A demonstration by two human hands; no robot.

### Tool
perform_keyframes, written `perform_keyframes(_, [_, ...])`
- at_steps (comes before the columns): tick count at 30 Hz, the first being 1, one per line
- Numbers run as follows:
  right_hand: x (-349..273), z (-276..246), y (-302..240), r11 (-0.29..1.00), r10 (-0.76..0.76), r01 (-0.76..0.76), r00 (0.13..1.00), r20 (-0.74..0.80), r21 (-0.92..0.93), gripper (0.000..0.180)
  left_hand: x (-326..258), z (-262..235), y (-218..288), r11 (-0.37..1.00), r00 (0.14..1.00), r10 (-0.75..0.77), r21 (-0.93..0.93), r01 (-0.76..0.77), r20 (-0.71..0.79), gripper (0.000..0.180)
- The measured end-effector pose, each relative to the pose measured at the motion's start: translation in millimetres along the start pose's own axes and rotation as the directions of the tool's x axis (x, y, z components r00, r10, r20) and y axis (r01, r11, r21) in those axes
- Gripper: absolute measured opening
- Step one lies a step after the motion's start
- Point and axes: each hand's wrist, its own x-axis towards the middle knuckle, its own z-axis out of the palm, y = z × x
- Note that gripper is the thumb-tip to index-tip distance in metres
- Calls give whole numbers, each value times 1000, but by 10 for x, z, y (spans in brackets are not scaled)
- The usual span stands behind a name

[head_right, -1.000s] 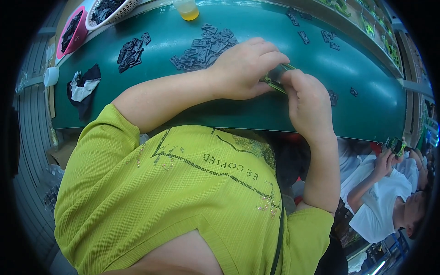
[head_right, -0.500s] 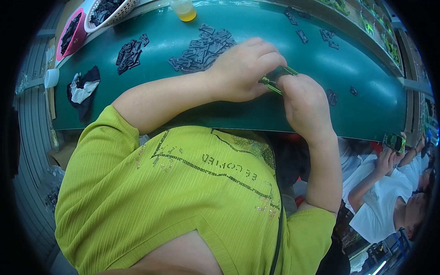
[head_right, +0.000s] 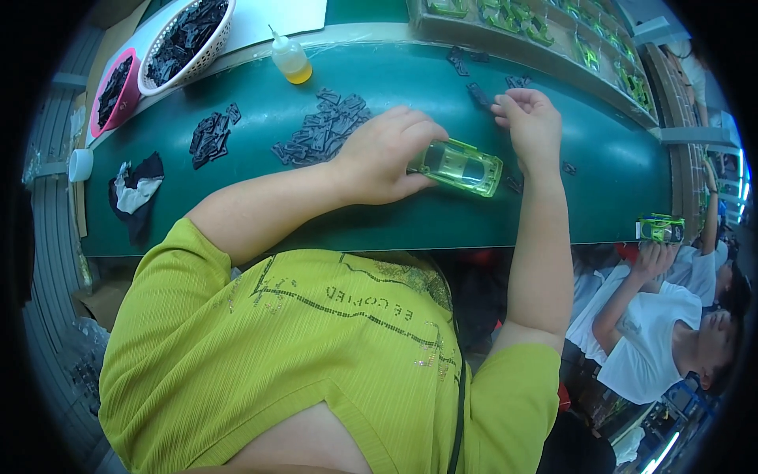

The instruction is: The person assembles toy cars by attaching plastic parts to the car bodies and applying decals to them, using a glue bottle to secure the components.

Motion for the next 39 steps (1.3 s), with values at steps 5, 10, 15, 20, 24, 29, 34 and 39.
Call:
perform_keyframes(5, [458, -368, 90, 806, -85, -73, 968, -237, -587, 31, 9, -9, 15, 1000, 1000, -5, 1, 5, 9, 54])
perform_keyframes(10, [704, -523, 200, 610, -9, -129, 985, -170, -782, 43, 23, -7, -2, 1000, 999, -18, -16, 19, 28, 54])
perform_keyframes(15, [726, -596, 240, 610, -74, -96, 982, -177, -787, 41, 13, 4, -31, 1000, 1000, 3, -17, -3, 14, 54])
perform_keyframes(20, [526, -418, 26, 527, -26, -108, 989, -143, -843, 35, 4, 6, -35, 1000, 1000, 10, -7, -10, 15, 49])
perform_keyframes(24, [500, -537, 78, 643, 13, -127, 988, -155, -755, 31, -8, 20, -45, 999, 1000, 28, -26, -28, -5, 53])
perform_keyframes(29, [-231, -418, -211, 967, -137, 137, 990, 18, -215, 16, -2, -20, -73, 1000, 1000, 6, -27, -6, -25, 52])
perform_keyframes(34, [-1047, -12, -364, 670, -476, 599, 800, 366, -438, 9, 4, -11, -58, 999, 999, 39, -4, -39, -19, 51])
perform_keyframes(39, [-1112, 114, -201, 497, -533, 706, 707, 465, -504, 11, 1, 22, -28, 997, 998, 67, 28, -67, -7, 52])
